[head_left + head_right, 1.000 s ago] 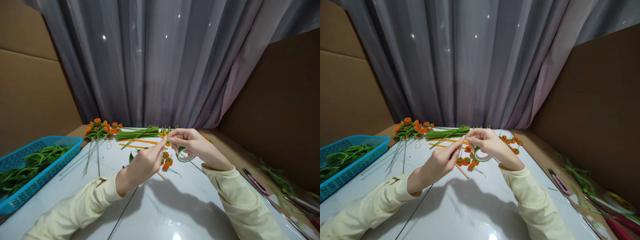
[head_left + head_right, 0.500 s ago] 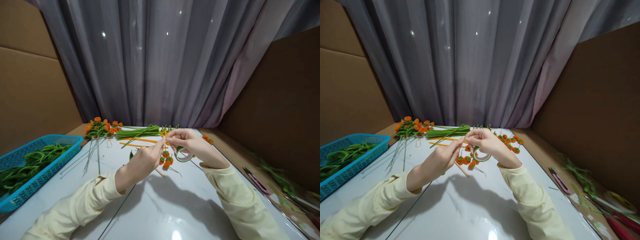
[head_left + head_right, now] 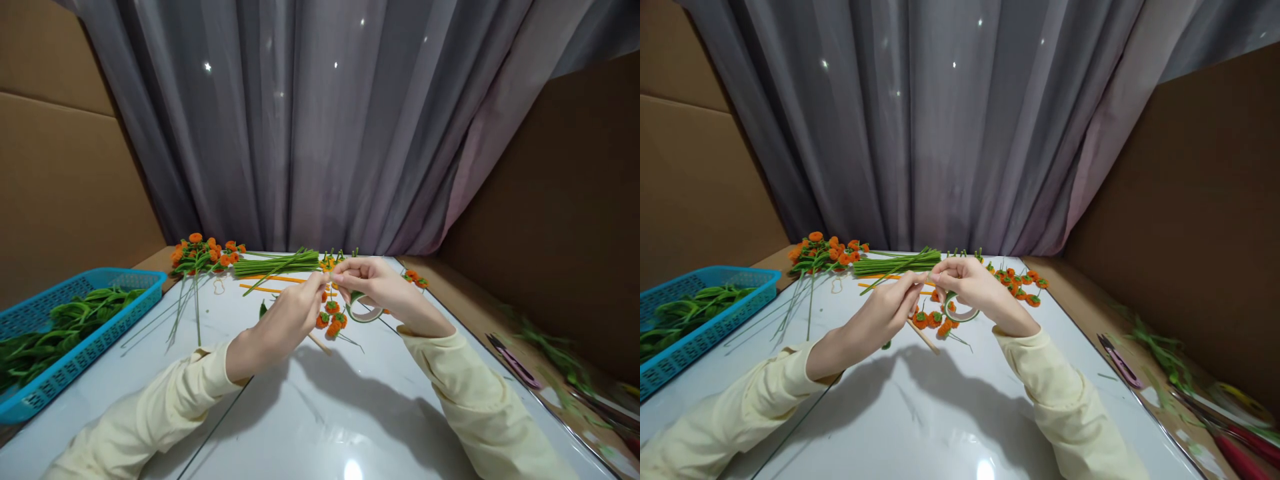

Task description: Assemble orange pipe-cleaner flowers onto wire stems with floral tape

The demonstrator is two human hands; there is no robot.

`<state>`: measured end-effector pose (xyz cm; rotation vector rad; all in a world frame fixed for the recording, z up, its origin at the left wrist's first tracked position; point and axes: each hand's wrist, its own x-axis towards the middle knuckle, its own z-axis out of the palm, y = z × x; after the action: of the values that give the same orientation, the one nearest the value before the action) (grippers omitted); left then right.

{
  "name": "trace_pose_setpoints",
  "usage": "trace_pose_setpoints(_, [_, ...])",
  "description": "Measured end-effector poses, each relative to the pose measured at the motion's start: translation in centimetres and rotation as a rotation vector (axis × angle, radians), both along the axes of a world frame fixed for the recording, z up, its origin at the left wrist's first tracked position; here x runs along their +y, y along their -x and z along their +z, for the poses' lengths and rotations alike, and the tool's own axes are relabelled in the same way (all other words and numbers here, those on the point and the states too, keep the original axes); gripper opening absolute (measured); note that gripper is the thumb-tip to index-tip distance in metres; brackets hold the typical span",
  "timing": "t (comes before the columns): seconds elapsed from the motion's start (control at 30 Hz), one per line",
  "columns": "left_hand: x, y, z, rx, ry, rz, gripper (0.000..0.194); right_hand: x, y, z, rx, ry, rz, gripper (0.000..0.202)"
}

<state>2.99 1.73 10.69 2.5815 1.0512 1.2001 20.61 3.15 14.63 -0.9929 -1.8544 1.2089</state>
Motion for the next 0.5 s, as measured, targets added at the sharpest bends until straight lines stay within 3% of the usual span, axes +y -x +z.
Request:
trace_pose_setpoints(0.3, [0.21, 0.09, -0.51, 0.066, -0.204, 0.047, 0.020, -0.05, 0.04, 0.19, 0.000, -0.004, -0.012, 0.028])
trace_pose_setpoints(0.5, [0.12, 0.12, -0.63, 0.045, -0.198, 0.030, 0.024, 0.01, -0.18, 0.11, -0.015, 0.021, -0.042, 0.030])
